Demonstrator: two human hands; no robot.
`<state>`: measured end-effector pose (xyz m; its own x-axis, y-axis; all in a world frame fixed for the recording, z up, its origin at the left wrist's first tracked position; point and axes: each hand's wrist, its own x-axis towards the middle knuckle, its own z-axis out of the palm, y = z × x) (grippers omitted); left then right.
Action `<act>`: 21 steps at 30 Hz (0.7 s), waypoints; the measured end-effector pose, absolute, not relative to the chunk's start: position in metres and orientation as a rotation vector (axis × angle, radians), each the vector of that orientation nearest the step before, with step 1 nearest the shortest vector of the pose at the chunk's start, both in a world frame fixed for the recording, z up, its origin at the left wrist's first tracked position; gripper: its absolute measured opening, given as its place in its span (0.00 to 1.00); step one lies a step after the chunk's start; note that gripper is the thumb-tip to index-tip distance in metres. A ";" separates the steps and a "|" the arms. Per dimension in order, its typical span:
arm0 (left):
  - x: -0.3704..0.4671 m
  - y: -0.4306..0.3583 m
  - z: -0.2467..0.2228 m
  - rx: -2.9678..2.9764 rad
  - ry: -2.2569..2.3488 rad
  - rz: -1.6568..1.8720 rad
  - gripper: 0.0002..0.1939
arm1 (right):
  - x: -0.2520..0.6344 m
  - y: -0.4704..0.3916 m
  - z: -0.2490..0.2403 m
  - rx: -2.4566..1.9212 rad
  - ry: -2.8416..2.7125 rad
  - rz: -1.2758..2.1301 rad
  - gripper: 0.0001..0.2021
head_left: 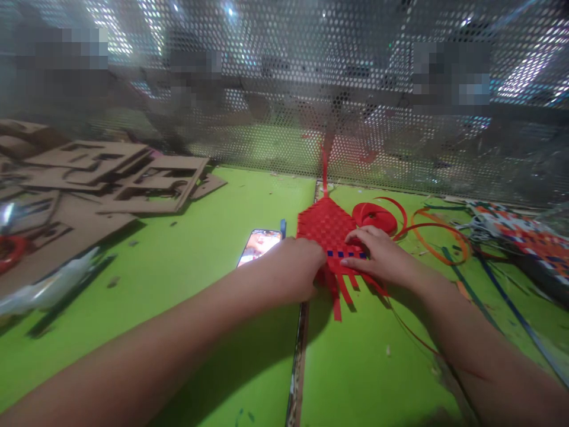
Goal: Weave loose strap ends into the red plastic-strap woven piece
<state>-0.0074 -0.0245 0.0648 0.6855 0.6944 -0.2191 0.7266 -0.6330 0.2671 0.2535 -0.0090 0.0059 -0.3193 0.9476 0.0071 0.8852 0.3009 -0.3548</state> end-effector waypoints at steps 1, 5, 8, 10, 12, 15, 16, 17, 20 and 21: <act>-0.008 -0.025 0.065 2.564 1.109 -0.148 0.07 | 0.253 -0.009 0.006 -1.690 -2.348 0.424 0.20; -0.006 -0.028 0.064 2.581 1.095 -0.141 0.05 | 0.253 -0.010 0.007 -1.701 -2.339 0.424 0.20; 0.000 -0.032 0.061 2.681 1.125 -0.120 0.07 | 0.253 -0.010 0.007 -1.700 -2.340 0.425 0.20; 0.005 -0.035 0.060 2.753 1.142 -0.129 0.11 | 0.253 -0.010 0.007 -1.700 -2.337 0.422 0.20; 0.008 -0.037 0.058 2.794 1.121 -0.156 0.12 | 0.252 -0.010 0.008 -1.703 -2.333 0.421 0.20; 0.008 -0.035 0.055 2.791 1.074 -0.196 0.10 | 0.251 -0.011 0.009 -1.709 -2.329 0.425 0.19; 0.007 -0.033 0.054 2.784 1.065 -0.201 0.11 | 0.251 -0.011 0.009 -1.709 -2.329 0.426 0.19; 0.006 -0.032 0.053 2.779 1.057 -0.198 0.12 | 0.251 -0.011 0.010 -1.710 -2.329 0.425 0.19; 0.004 -0.029 0.050 2.782 1.034 -0.183 0.11 | 0.250 -0.012 0.010 -1.705 -2.332 0.421 0.20; 0.003 -0.028 0.050 2.788 1.028 -0.178 0.10 | 0.251 -0.012 0.010 -1.702 -2.333 0.419 0.20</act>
